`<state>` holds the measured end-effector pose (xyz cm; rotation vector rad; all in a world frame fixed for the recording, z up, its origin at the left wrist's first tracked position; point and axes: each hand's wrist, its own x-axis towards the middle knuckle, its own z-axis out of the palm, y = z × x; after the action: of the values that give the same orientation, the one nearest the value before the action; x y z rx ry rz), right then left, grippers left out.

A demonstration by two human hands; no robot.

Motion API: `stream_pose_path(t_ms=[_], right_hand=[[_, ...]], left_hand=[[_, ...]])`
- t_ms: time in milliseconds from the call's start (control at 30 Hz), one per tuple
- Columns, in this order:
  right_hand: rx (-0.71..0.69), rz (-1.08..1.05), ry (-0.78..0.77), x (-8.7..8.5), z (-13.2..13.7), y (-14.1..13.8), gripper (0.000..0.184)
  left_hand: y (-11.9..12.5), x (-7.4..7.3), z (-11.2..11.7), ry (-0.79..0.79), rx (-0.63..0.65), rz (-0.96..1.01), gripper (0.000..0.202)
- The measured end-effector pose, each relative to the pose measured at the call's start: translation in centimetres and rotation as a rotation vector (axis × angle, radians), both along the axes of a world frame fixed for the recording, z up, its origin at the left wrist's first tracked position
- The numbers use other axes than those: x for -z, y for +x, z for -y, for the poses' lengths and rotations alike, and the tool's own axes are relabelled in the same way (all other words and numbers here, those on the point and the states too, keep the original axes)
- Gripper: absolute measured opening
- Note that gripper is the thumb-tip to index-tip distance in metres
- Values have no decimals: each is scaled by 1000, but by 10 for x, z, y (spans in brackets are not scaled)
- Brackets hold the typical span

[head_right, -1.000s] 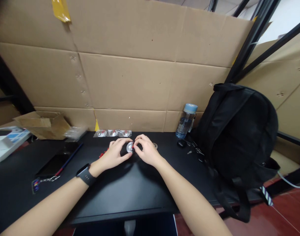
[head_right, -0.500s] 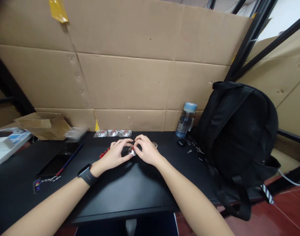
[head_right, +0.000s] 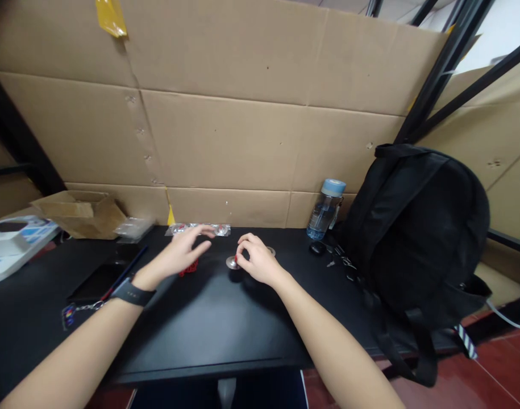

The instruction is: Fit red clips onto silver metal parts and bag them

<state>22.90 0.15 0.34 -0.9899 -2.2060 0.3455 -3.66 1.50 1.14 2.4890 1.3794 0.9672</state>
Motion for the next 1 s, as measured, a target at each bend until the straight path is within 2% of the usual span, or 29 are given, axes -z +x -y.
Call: stream_pose_path(t_ms=[100,233,400,567,800,1000], right_hand=[[28,95,2,5,-4,5,7],[37,158,-3,14,-10,7,9],[89,111,17,10,-12,11,4],[166,92,-5,2,-20,30,15],[246,-16,58,-7,-29,45,11],[262,-12,62,-9,-28,46,11]], left_hand=[[-32,-4,-16,15,-152,-89,19],[-50,4,-25,-142,-127,-215,13],[-42,19,-28,-194,-49,-164,13],[-34,30,-33,-115,-116,-213,10],[-28,29,-30,-78,-200,-235,13],[-20,27,-26,-142,-218,-270,19]])
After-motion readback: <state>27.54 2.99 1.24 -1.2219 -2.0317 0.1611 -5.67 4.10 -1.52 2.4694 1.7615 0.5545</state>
